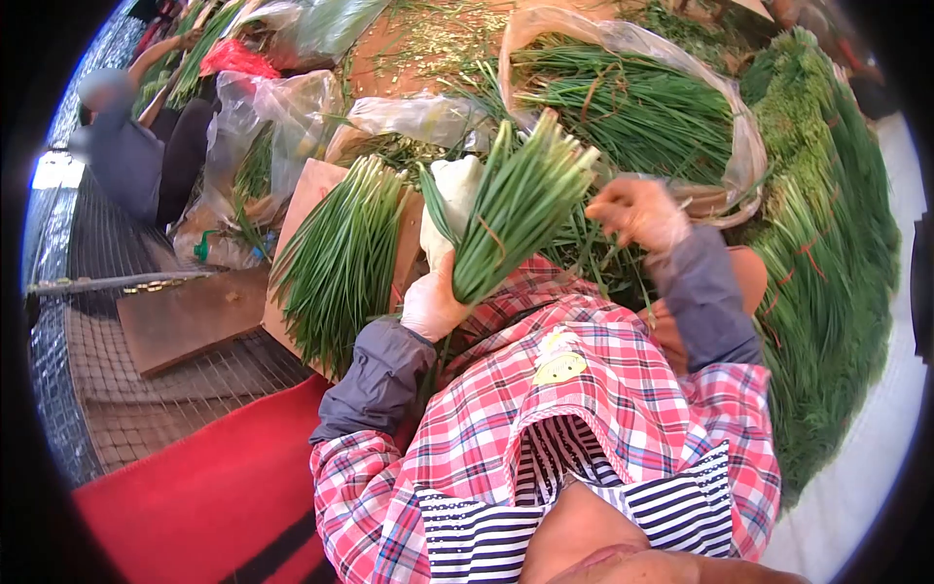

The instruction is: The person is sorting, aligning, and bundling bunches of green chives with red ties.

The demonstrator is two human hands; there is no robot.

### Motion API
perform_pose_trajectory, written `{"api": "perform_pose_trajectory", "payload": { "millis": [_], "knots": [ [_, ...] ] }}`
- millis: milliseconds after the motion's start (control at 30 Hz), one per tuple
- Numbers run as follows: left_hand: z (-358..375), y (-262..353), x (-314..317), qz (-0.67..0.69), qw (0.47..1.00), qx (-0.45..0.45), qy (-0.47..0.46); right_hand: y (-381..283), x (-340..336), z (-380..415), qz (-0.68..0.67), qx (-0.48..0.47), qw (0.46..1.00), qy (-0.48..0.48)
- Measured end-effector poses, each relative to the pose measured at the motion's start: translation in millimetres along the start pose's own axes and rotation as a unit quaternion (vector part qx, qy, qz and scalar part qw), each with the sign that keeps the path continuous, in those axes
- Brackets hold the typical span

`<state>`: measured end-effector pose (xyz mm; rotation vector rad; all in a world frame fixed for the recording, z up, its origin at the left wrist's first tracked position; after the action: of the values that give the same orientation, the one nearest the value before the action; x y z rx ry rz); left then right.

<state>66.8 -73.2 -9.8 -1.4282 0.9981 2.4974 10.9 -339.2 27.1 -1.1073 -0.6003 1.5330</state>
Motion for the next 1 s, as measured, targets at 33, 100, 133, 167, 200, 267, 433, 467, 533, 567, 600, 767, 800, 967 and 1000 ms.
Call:
{"api": "perform_pose_trajectory", "payload": {
  "millis": [33,100,133,167,200,267,433,467,533,567,600,767,800,967,1000],
  "knots": [
    [3.6,-1.5,1.2,-0.005,0.999,0.018,0.041,-12.6,28.9,-0.7,-0.010,0.003,0.999,-0.036],
    [6.7,9.9,-1.6,-0.059,0.998,0.012,0.024,-24.2,83.7,-8.8,0.016,-0.004,0.996,-0.093],
    [6.9,13.4,-4.8,-0.085,0.995,0.026,0.033,-19.0,104.4,-16.9,0.052,-0.016,0.993,-0.103],
    [7.4,17.0,-9.5,-0.113,0.991,0.051,0.048,-8.7,113.7,-20.7,-0.023,0.015,0.993,-0.117],
    [7.8,22.1,-18.6,-0.129,0.987,0.071,0.059,-0.2,118.4,-22.9,-0.096,0.048,0.986,-0.130],
    [13.0,32.7,-33.3,-0.156,0.979,0.112,0.069,6.3,120.7,-23.3,-0.290,0.056,0.944,-0.146],
    [5.2,25.8,-50.8,0.014,0.997,0.075,0.027,-17.9,48.0,-25.1,-0.745,-0.058,0.651,-0.134],
    [5.2,16.4,-49.1,0.048,0.994,0.086,0.036,-28.5,11.7,-19.4,-0.752,-0.115,0.641,-0.101],
    [5.7,-3.2,-37.2,0.201,0.973,0.118,0.009,-24.4,-58.8,-8.6,-0.732,-0.238,0.635,-0.070],
    [6.7,-7.4,-32.0,0.242,0.963,0.117,-0.014,-22.0,-84.5,-0.2,-0.734,-0.269,0.621,-0.062],
    [9.0,-13.6,-24.7,0.298,0.951,0.071,-0.050,-11.8,-103.2,7.2,-0.736,-0.286,0.612,-0.045],
    [33.7,-43.0,14.9,0.434,0.890,-0.057,-0.125,87.0,-129.2,2.0,-0.519,-0.153,0.841,0.010],
    [37.1,-45.0,18.5,0.437,0.887,-0.069,-0.130,115.1,-123.5,-12.1,-0.172,-0.022,0.982,0.073],
    [32.1,-44.7,23.9,0.428,0.899,-0.016,-0.088,52.8,-73.1,-22.0,0.175,0.018,0.980,0.097],
    [32.9,-47.6,28.4,0.437,0.893,-0.038,-0.101,43.1,-61.2,-36.2,0.050,-0.066,0.991,0.102]
  ]
}}
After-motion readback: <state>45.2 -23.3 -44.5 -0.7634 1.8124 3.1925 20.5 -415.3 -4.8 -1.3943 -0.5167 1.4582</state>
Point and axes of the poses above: each hand's wrist, its own z-axis away from the middle knuckle, its own x-axis out of the palm, y = z × x, the point moved 9 cm from there along -z, towards the middle knuckle, and after that the axes turned 1 degree about z, right-handed, at the moved point
